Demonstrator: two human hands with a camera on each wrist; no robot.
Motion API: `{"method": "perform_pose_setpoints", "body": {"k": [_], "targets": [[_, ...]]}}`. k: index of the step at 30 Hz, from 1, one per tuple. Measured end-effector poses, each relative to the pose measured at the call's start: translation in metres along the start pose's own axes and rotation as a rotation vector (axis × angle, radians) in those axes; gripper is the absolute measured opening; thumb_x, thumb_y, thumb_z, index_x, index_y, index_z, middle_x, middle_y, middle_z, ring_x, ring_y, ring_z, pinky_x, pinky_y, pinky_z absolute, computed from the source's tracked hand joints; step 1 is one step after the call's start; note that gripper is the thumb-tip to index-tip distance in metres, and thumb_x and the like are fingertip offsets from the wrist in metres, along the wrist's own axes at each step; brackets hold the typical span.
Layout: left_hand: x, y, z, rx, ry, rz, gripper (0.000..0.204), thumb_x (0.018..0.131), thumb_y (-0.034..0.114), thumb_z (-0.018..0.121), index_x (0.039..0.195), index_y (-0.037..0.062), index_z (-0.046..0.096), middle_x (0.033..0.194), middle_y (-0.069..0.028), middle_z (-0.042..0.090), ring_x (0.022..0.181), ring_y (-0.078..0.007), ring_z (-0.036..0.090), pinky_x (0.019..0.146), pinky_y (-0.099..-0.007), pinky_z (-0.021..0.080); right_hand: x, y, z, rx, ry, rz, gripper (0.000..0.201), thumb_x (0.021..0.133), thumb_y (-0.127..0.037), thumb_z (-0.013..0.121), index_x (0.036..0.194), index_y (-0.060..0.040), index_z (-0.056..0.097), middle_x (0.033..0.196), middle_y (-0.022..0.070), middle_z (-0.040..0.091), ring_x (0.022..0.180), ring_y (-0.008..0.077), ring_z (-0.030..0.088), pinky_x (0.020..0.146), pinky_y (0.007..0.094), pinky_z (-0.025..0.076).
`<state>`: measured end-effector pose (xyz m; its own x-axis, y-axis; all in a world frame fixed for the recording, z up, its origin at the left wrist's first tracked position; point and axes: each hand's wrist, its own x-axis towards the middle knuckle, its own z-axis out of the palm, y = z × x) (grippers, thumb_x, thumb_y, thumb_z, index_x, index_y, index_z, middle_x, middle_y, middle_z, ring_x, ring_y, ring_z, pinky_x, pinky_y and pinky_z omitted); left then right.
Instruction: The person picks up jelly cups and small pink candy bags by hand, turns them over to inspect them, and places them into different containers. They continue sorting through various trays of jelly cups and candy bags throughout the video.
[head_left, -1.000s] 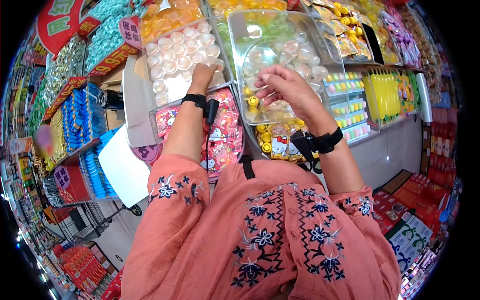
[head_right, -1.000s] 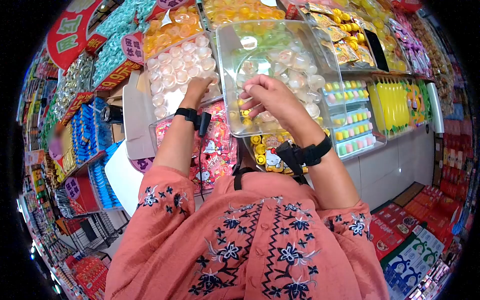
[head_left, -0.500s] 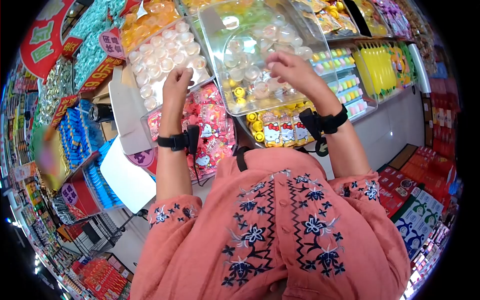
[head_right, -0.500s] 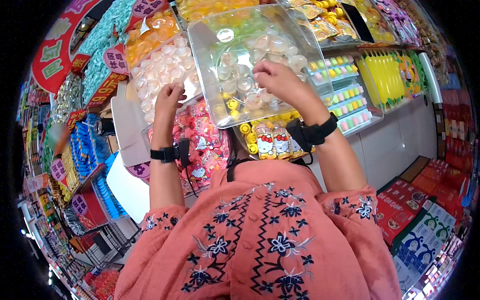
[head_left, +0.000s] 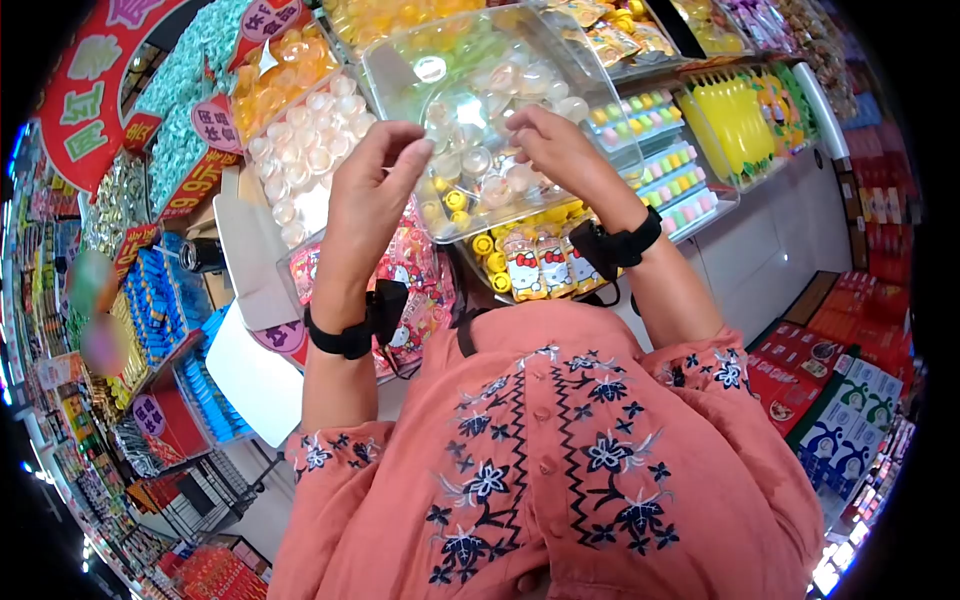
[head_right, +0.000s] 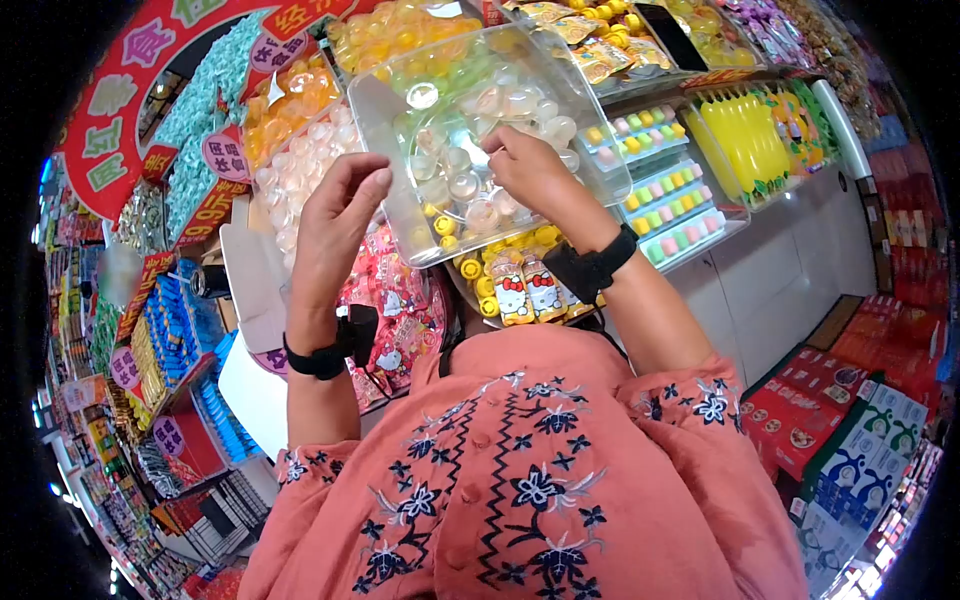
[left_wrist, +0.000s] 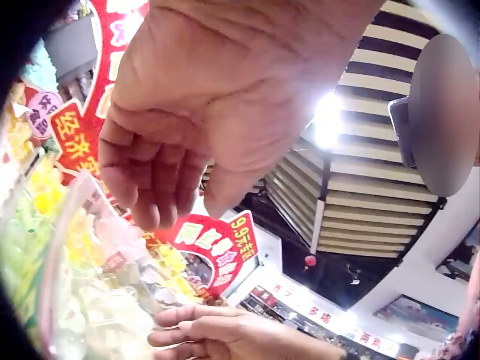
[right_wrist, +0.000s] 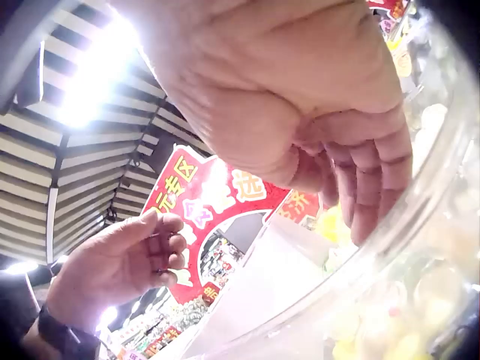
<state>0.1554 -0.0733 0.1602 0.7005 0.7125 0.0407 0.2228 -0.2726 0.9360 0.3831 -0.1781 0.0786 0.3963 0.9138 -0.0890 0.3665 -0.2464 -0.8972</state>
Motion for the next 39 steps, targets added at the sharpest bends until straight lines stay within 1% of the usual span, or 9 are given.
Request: {"method": "perform_pose_setpoints", "body": {"k": [2, 5, 6, 12, 16, 19, 29, 34, 39], "targets": [[0.007, 0.024, 0.004, 0.103, -0.125, 0.036, 0.026, 0.097, 0.02, 0.062, 0.113, -0.0006, 0.062, 0.096, -0.0029, 0.065, 0.089, -0.0095, 0.059, 0.078, -0.0242, 0.047, -0.015, -0.025, -0.009, 0.243, 0.045, 0.156, 0.026, 0.094, -0.012, 0.046, 0.113, 0.0009, 0.058, 0.102, 0.01, 0.064, 0.08, 0.015, 0.065, 0.069, 0.0288, 0.052], [0.034, 0.034, 0.012, 0.317, -0.193, 0.22, 0.028, 0.092, 0.023, 0.063, 0.107, -0.0007, 0.062, 0.092, -0.0168, 0.069, 0.083, -0.0282, 0.067, 0.073, -0.0352, 0.051, -0.015, -0.01, -0.014, 0.377, 0.151, 0.138, 0.024, 0.095, -0.011, 0.046, 0.114, 0.0004, 0.057, 0.105, 0.0092, 0.063, 0.081, 0.0145, 0.065, 0.067, 0.0262, 0.052], [0.044, 0.037, 0.015, 0.457, -0.235, 0.238, 0.029, 0.096, 0.024, 0.061, 0.111, -0.0006, 0.062, 0.092, -0.0121, 0.068, 0.084, -0.0197, 0.064, 0.075, -0.0312, 0.05, -0.018, -0.009, -0.015, 0.414, 0.172, 0.113, 0.024, 0.095, -0.011, 0.046, 0.114, 0.0003, 0.057, 0.105, 0.0092, 0.063, 0.081, 0.0145, 0.065, 0.067, 0.0259, 0.052], [0.103, 0.025, 0.07, 0.89, -0.632, 0.253, 0.025, 0.086, 0.023, 0.064, 0.099, 0.0009, 0.067, 0.089, -0.0178, 0.069, 0.082, -0.0308, 0.067, 0.072, -0.0385, 0.051, -0.025, -0.006, -0.026, 0.491, 0.252, 0.008, 0.023, 0.093, -0.011, 0.047, 0.111, 0.0012, 0.057, 0.099, 0.0104, 0.063, 0.078, 0.0159, 0.066, 0.062, 0.0273, 0.053], [0.112, -0.016, 0.108, 1.111, -0.841, 0.203, 0.026, 0.08, 0.024, 0.067, 0.088, -0.0012, 0.07, 0.079, -0.0177, 0.069, 0.073, -0.0334, 0.067, 0.067, -0.0404, 0.051, -0.031, -0.007, -0.033, 0.527, 0.251, 0.024, 0.023, 0.093, -0.011, 0.047, 0.111, 0.0009, 0.057, 0.099, 0.0103, 0.064, 0.078, 0.0154, 0.066, 0.062, 0.0267, 0.052], [0.111, -0.01, 0.122, 1.153, -1.011, -0.087, 0.031, 0.077, 0.022, 0.07, 0.099, 0.0004, 0.07, 0.096, -0.0205, 0.07, 0.087, -0.0368, 0.068, 0.072, -0.0429, 0.053, -0.033, -0.007, -0.036, 0.575, 0.251, 0.031, 0.023, 0.094, -0.012, 0.048, 0.111, 0.0007, 0.057, 0.098, 0.0099, 0.064, 0.077, 0.015, 0.065, 0.062, 0.0268, 0.052], [0.112, -0.064, 0.138, 1.282, -1.04, 0.066, 0.024, 0.078, 0.009, 0.063, 0.098, -0.0017, 0.07, 0.099, -0.022, 0.069, 0.093, -0.0381, 0.067, 0.076, -0.0417, 0.053, -0.044, -0.003, -0.041, 0.607, 0.209, 0.063, 0.025, 0.091, -0.012, 0.05, 0.111, 0.0005, 0.057, 0.096, 0.0086, 0.065, 0.075, 0.0145, 0.066, 0.061, 0.0265, 0.052], [0.109, -0.035, 0.129, 1.239, -1.045, 0.068, 0.022, 0.079, 0.008, 0.058, 0.096, -0.0012, 0.069, 0.091, -0.0206, 0.069, 0.084, -0.036, 0.068, 0.071, -0.0405, 0.053, -0.047, 0.0, -0.043, 0.624, 0.206, 0.076, 0.024, 0.092, -0.013, 0.051, 0.111, -0.0001, 0.058, 0.099, 0.008, 0.065, 0.079, 0.0145, 0.066, 0.063, 0.0262, 0.053], [0.11, 0.023, 0.073, 0.634, -0.78, -0.061, 0.021, 0.089, 0.022, 0.059, 0.089, 0.0016, 0.057, 0.077, -0.0051, 0.065, 0.071, -0.0137, 0.065, 0.059, -0.0293, 0.049, -0.042, -0.006, -0.045, 0.591, 0.158, 0.056, 0.029, 0.098, -0.02, 0.049, 0.119, -0.0003, 0.056, 0.11, 0.0089, 0.062, 0.093, 0.0174, 0.064, 0.074, 0.0287, 0.053]]}}
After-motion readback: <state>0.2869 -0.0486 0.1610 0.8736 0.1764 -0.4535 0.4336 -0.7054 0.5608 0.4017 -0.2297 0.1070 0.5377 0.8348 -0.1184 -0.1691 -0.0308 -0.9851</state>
